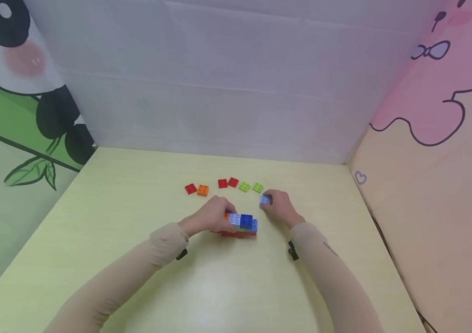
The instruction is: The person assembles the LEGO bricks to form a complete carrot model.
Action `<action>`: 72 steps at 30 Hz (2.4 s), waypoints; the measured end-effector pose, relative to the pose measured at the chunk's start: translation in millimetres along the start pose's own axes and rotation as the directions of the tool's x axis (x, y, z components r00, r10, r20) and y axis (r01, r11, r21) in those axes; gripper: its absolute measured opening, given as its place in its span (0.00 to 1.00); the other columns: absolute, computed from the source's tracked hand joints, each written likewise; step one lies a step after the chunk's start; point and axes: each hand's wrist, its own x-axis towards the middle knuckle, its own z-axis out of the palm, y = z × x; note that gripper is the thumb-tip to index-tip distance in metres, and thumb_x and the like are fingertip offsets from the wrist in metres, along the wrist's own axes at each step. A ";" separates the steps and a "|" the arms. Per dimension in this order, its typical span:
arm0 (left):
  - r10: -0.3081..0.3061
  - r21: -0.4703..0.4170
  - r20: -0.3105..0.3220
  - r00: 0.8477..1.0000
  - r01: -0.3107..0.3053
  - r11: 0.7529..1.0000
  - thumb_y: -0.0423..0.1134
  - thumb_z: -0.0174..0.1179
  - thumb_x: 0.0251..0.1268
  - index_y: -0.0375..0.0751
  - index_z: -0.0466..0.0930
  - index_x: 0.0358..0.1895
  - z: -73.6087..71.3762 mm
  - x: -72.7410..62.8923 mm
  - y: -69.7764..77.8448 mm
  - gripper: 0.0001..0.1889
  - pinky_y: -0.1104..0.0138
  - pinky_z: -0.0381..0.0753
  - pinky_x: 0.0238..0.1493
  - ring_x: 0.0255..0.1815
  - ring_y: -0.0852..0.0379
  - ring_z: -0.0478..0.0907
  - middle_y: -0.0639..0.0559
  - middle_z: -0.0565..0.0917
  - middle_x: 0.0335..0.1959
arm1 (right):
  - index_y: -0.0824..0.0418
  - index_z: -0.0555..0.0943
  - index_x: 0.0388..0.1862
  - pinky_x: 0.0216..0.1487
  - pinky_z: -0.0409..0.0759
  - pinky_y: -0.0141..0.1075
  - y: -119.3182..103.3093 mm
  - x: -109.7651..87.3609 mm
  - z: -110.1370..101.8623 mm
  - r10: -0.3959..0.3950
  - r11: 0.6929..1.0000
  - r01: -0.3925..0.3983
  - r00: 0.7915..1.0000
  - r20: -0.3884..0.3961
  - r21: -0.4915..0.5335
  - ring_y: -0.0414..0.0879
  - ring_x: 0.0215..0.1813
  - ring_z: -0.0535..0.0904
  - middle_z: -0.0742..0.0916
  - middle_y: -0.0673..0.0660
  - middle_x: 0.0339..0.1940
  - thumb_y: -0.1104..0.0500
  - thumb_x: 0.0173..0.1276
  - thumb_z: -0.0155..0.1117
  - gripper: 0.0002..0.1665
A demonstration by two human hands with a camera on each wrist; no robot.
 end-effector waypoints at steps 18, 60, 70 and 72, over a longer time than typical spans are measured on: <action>-0.005 -0.104 -0.039 0.999 0.001 0.995 0.49 0.74 0.46 0.48 0.86 0.43 5.5 -5.8 -11.6 0.19 0.66 0.73 0.42 0.47 0.55 0.67 0.58 0.77 0.39 | 0.60 0.82 0.53 0.43 0.80 0.38 -53.7 -43.2 -25.8 -0.149 0.967 0.146 0.989 0.000 0.208 0.47 0.44 0.80 0.84 0.53 0.46 0.52 0.60 0.72 0.24; 0.024 -0.210 -0.088 0.996 -0.042 0.977 0.48 0.76 0.44 0.49 0.87 0.41 13.3 -4.6 -22.2 0.18 0.67 0.74 0.40 0.42 0.58 0.71 0.62 0.79 0.37 | 0.59 0.83 0.52 0.39 0.79 0.34 -82.7 -68.1 -13.2 -0.313 0.938 0.298 0.948 0.061 0.177 0.41 0.40 0.81 0.85 0.46 0.43 0.52 0.57 0.74 0.24; 0.020 -0.200 -0.090 0.996 -0.037 0.979 0.48 0.76 0.44 0.49 0.86 0.43 14.2 -2.7 -23.2 0.20 0.67 0.74 0.40 0.42 0.58 0.71 0.62 0.79 0.38 | 0.61 0.83 0.53 0.41 0.79 0.34 -81.6 -68.8 -13.9 -0.346 0.929 0.330 0.935 0.077 0.168 0.40 0.41 0.81 0.86 0.47 0.42 0.54 0.57 0.74 0.25; 0.017 -0.203 -0.091 0.996 -0.036 0.978 0.48 0.76 0.44 0.49 0.86 0.43 14.0 -3.2 -23.1 0.20 0.67 0.74 0.40 0.42 0.58 0.71 0.62 0.79 0.37 | 0.61 0.82 0.53 0.41 0.79 0.34 -81.7 -68.8 -14.2 -0.351 0.927 0.334 0.933 0.078 0.169 0.40 0.41 0.81 0.86 0.47 0.42 0.54 0.57 0.74 0.25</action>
